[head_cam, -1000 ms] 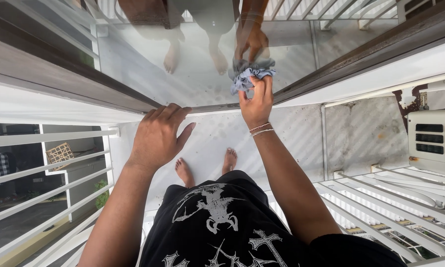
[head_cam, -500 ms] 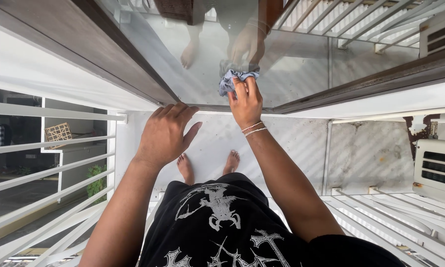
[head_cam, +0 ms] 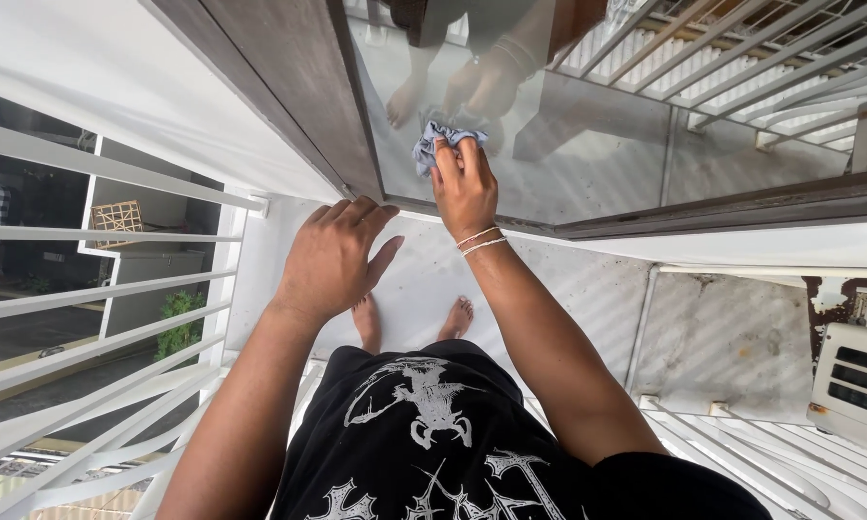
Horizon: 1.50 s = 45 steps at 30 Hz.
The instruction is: The recorder is cleaning a glass sliding door or large window on a balcony using a grey cloth.
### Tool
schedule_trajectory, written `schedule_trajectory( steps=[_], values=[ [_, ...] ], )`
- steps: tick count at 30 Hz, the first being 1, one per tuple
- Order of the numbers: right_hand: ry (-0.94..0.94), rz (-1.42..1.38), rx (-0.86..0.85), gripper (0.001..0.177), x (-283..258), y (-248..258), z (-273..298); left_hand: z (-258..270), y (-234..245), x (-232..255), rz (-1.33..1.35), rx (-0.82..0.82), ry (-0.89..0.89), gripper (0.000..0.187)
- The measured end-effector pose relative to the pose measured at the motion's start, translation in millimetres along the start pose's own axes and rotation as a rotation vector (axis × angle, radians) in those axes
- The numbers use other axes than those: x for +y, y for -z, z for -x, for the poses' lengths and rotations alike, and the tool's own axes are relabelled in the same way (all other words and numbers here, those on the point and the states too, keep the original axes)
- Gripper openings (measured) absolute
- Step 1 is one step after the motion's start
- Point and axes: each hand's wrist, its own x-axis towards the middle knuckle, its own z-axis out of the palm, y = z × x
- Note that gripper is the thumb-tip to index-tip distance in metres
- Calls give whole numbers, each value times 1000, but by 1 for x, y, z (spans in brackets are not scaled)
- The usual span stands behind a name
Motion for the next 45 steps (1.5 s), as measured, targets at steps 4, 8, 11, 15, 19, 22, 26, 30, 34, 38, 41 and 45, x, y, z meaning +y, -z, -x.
schedule_trajectory(
  steps=[4,8,11,15,19,22,26,30,34,38,41,45],
  values=[
    [15,-14,-27,55,-19,-11,-10,8,7,-9,-4,-7,30,34],
    [56,-34,-10,51,-36,-19,-20,13,8,-15,7,-3,32,35],
    [84,11,36,34,-44,-32,-24,14,8,-21,-6,4,17,35],
    [115,65,28,24,-51,-44,-21,14,10,-24,2,-19,25,36],
    [91,35,51,22,-52,-51,-21,10,11,-28,-32,-45,27,35],
    [76,44,31,21,-48,-58,-11,11,11,-30,-44,-70,35,35],
    [78,83,-30,25,-29,-78,10,8,13,-30,-36,-64,16,36],
    [103,122,-148,29,-7,-93,28,5,12,-28,-37,-67,10,34],
    [99,109,-164,35,-4,-85,30,3,13,-24,-27,-65,-7,35],
    [16,-4,-101,49,-5,-47,21,3,8,-21,-34,-35,-28,34],
    [-77,37,12,45,5,-36,25,0,9,-21,-11,-43,-29,35],
    [-92,5,69,46,-6,-31,15,1,9,-18,-12,-69,-17,34]
  ],
)
